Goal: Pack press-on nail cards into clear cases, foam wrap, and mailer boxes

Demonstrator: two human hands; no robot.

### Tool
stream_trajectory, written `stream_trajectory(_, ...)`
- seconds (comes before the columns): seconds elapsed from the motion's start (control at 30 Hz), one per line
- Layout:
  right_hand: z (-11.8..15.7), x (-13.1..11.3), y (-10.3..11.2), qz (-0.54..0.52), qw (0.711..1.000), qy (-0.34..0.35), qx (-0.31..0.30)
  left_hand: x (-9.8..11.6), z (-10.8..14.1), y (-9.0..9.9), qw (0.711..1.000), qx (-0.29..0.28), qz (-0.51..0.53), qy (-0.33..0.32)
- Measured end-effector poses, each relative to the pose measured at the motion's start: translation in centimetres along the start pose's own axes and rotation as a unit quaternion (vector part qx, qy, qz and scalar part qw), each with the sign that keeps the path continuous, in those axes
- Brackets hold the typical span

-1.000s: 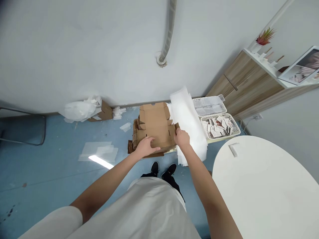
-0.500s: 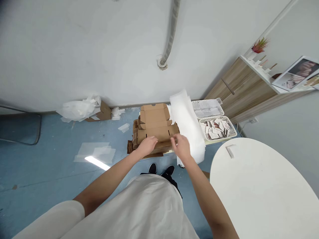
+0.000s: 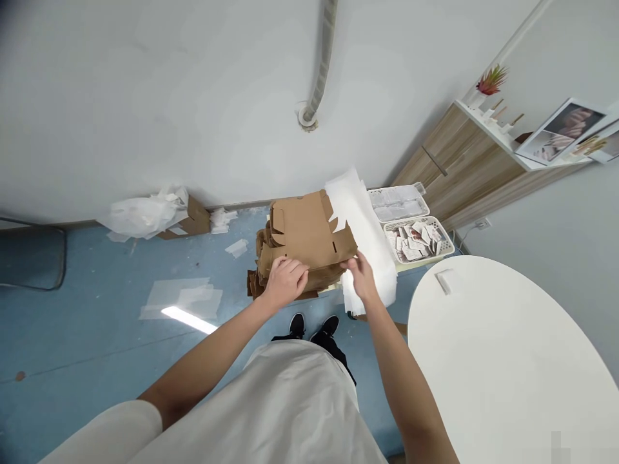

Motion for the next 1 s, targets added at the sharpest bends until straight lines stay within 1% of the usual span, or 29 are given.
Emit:
stream_trajectory(0.07, -0.3, -1.0, 1.1, -0.002, 1.0, -0.019, 0.014, 0.4, 0.7, -0.3, 1.0, 0.006, 0.005, -0.014)
stream_trajectory(0.17, -0.6, -2.0, 1.9, 0.057, 0.996, -0.061, 0.022, 1.2, 1.5, -1.0, 0.999, -0.003, 0.012, -0.03)
stream_trajectory(0.27, -0.4, -2.0, 2.2, 0.085, 0.991, -0.097, 0.039, 2.1, 2.0, -1.6, 0.999, -0.023, 0.027, -0.039)
stream_trajectory(0.37, 0.3, -1.7, 2.9, 0.054, 0.992, -0.09, 0.066, 2.7, 2.2, -1.4, 0.998, -0.031, 0.043, -0.024)
stream_trajectory(0.47, 2.0, -1.0, 4.8, 0.017, 0.99, -0.082, 0.113, 3.0, 1.8, -0.3, 0.999, -0.008, 0.05, 0.013)
stream_trajectory(0.57, 4.8, 0.4, 8.0, -0.021, 0.979, -0.092, 0.179, 3.2, 1.0, 0.9, 0.993, 0.053, 0.057, 0.087)
stream_trajectory(0.63, 7.4, 1.5, 10.5, -0.04, 0.969, -0.088, 0.229, 3.4, 0.3, 0.9, 0.982, 0.084, 0.085, 0.146)
stream_trajectory(0.67, 8.9, 2.0, 11.8, -0.044, 0.963, -0.085, 0.254, 3.7, 0.0, 0.4, 0.975, 0.085, 0.113, 0.17)
stream_trajectory(0.7, 10.6, 2.5, 13.2, -0.046, 0.956, -0.083, 0.279, 4.1, -0.3, -0.4, 0.968, 0.071, 0.154, 0.187)
stream_trajectory(0.73, 12.3, 3.0, 14.4, -0.047, 0.948, -0.083, 0.303, 4.8, -0.7, -1.6, 0.958, 0.042, 0.202, 0.198)
stream_trajectory(0.77, 14.2, 3.6, 15.7, -0.048, 0.94, -0.086, 0.327, 5.7, -0.9, -3.1, 0.945, -0.003, 0.257, 0.202)
stream_trajectory(0.8, 16.1, 4.1, 16.8, -0.049, 0.931, -0.09, 0.35, 6.9, -1.1, -4.9, 0.927, -0.061, 0.312, 0.201)
stream_trajectory(0.83, 18.1, 4.7, 17.9, -0.049, 0.922, -0.093, 0.372, 8.3, -1.1, -6.7, 0.906, -0.119, 0.352, 0.202)
stream_trajectory(0.9, 22.2, 5.9, 19.7, -0.046, 0.908, -0.1, 0.405, 11.7, -0.9, -9.9, 0.874, -0.219, 0.388, 0.193)
stream_trajectory(0.93, 24.2, 6.6, 20.4, -0.045, 0.9, -0.106, 0.421, 13.5, -0.6, -11.3, 0.863, -0.263, 0.393, 0.176)
stream_trajectory(1.0, 28.3, 8.3, 21.6, -0.043, 0.882, -0.125, 0.453, 17.3, 0.0, -13.6, 0.857, -0.326, 0.376, 0.133)
Point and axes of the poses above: each hand's wrist, its own z-axis away from the middle knuckle, its own y-axis out of the back of the hand, x = y × z, the point moved 5 cm from there along -z, towards the middle knuckle, and after that the axes turned 6 degrees about y, right-handed, at the moved point
